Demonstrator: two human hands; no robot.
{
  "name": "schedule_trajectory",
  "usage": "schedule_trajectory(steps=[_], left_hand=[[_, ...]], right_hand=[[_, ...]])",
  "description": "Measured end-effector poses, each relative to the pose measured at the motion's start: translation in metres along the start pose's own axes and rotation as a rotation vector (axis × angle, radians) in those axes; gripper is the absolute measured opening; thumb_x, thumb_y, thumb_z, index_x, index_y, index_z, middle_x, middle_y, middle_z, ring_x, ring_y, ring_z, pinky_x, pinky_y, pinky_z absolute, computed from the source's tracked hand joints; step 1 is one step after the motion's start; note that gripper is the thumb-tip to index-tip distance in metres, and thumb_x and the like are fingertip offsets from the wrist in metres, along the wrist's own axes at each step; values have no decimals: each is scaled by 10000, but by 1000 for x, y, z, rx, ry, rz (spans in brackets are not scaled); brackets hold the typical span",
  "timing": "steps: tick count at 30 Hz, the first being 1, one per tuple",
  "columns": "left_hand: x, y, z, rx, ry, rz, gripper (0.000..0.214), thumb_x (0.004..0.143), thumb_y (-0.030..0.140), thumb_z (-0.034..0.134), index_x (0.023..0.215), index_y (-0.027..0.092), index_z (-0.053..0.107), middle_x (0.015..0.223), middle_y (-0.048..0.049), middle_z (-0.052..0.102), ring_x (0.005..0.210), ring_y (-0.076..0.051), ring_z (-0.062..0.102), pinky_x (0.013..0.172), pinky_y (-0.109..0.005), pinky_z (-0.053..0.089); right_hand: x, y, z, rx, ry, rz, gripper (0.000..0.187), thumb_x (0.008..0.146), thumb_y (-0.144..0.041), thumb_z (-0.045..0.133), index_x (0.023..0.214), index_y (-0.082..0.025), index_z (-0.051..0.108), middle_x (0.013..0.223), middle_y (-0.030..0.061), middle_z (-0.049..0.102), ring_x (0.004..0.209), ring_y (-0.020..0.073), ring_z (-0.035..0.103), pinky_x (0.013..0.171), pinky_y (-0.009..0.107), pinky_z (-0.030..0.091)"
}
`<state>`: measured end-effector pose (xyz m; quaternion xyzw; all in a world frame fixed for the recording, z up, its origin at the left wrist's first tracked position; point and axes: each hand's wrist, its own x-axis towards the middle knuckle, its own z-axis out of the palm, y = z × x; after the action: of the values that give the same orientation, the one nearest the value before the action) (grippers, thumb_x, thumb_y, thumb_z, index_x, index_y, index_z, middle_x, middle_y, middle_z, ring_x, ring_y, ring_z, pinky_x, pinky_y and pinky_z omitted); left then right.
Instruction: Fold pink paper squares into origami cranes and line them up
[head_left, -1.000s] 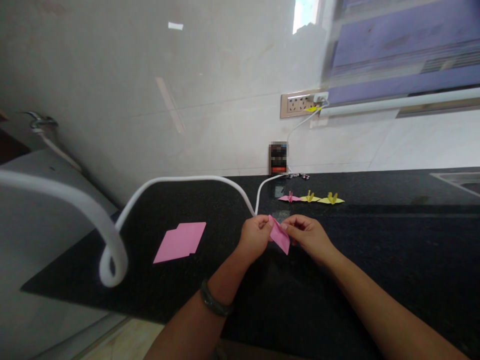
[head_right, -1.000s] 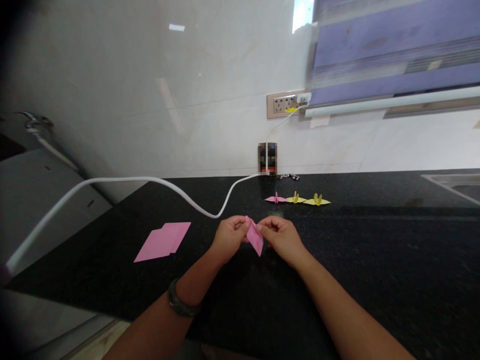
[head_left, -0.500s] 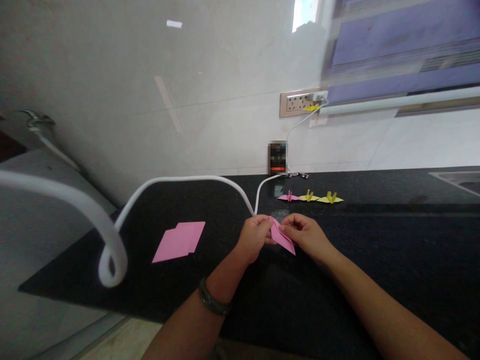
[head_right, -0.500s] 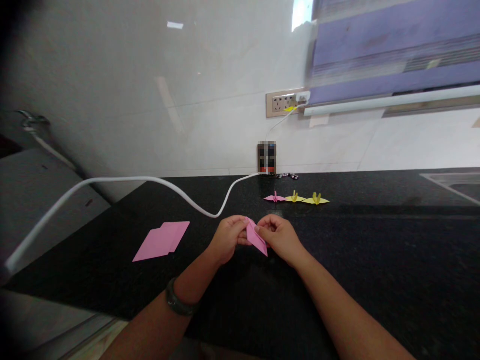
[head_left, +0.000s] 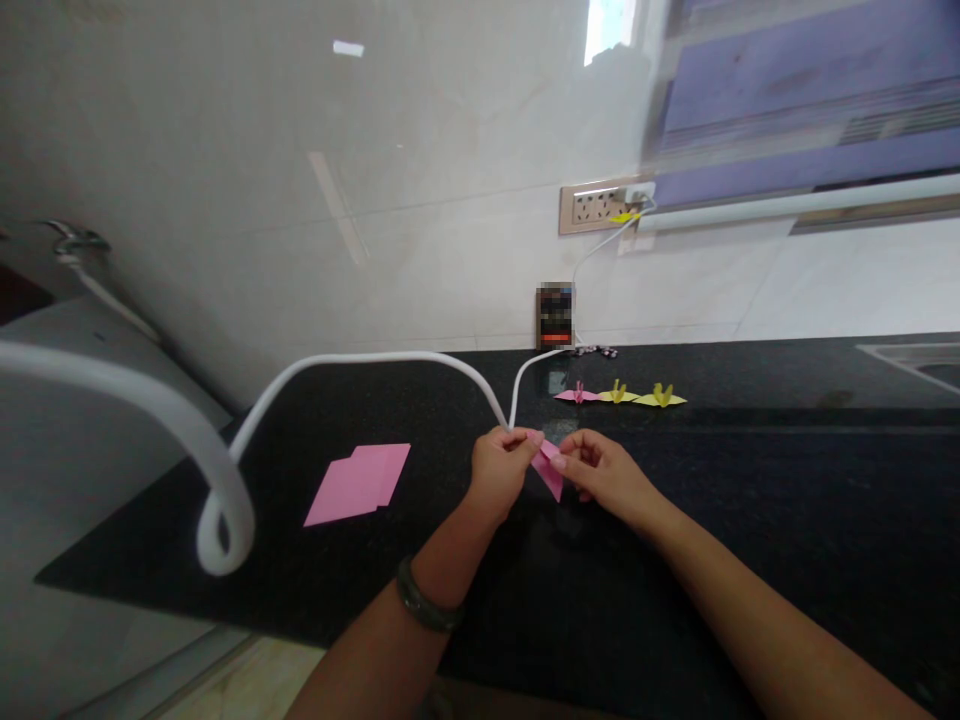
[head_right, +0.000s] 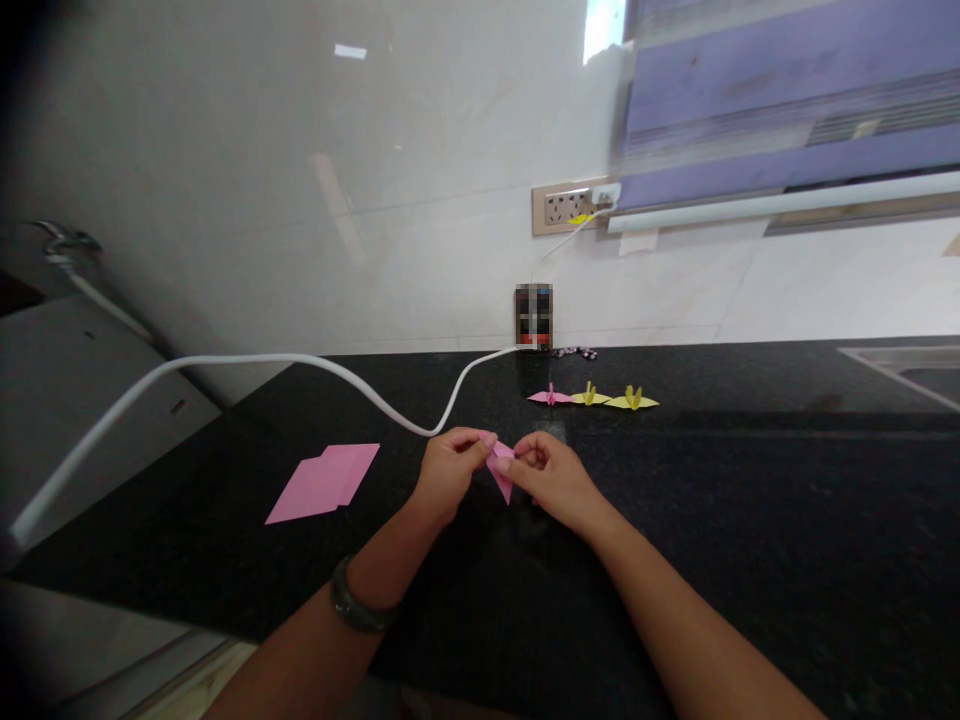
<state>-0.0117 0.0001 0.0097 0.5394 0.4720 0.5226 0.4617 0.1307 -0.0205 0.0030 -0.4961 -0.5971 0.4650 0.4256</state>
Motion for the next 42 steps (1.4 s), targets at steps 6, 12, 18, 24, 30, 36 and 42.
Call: schedule_trajectory(steps=[6, 12, 18, 24, 30, 36, 42], left_hand=[[1, 1, 2, -115, 66, -73, 220, 653, 302, 591, 748, 105, 563, 563, -1, 561, 499, -84, 538, 502, -204, 450], [0, -1, 4, -174, -87, -244, 161, 651, 202, 582, 742, 119, 479, 635, -39, 596, 546, -114, 594, 488, -193, 451], [-3, 3, 4, -140, -223, -314, 213, 659, 142, 533, 840, 147, 420, 628, -28, 603, 489, -112, 581, 431, -178, 422], [-4, 3, 6, -51, -273, -284, 249, 685, 182, 526, 916, 140, 444, 649, -34, 608, 476, -98, 569, 422, -169, 411], [-4, 0, 4, -95, -351, -230, 433, 730, 461, 462, 989, 115, 485, 699, -70, 606, 478, -95, 566, 407, -164, 411], [-4, -2, 4, -109, -345, -263, 400, 738, 454, 459, 917, 105, 536, 788, -87, 605, 546, -110, 596, 424, -159, 431], [-6, 0, 4, -194, -299, -221, 368, 736, 355, 508, 1031, 136, 512, 847, -88, 611, 576, -115, 603, 447, -176, 454]], right_hand=[[5, 14, -6, -231, 109, -107, 201, 648, -359, 588, 661, -170, 522, 534, -32, 479, 468, 90, 425, 424, 205, 321], [11, 16, -13, -188, 235, -191, 175, 721, -345, 504, 725, -173, 532, 579, -16, 518, 498, 109, 462, 465, 225, 347], [11, 14, -13, -209, 257, -246, 155, 725, -311, 505, 654, -174, 492, 560, -29, 484, 505, 106, 449, 487, 227, 343], [11, 16, -14, -315, 274, -287, 140, 740, -298, 481, 706, -171, 529, 605, -14, 500, 545, 113, 455, 502, 225, 345], [10, 15, -13, -400, 303, -322, 140, 738, -284, 477, 684, -170, 538, 597, -8, 507, 552, 117, 460, 508, 224, 352], [6, 9, -12, -389, 259, -335, 147, 756, -281, 464, 769, -171, 561, 643, 3, 532, 585, 124, 475, 522, 230, 360], [3, 3, -11, -365, 204, -350, 141, 755, -282, 472, 731, -169, 552, 645, 3, 526, 575, 120, 468, 519, 231, 363]])
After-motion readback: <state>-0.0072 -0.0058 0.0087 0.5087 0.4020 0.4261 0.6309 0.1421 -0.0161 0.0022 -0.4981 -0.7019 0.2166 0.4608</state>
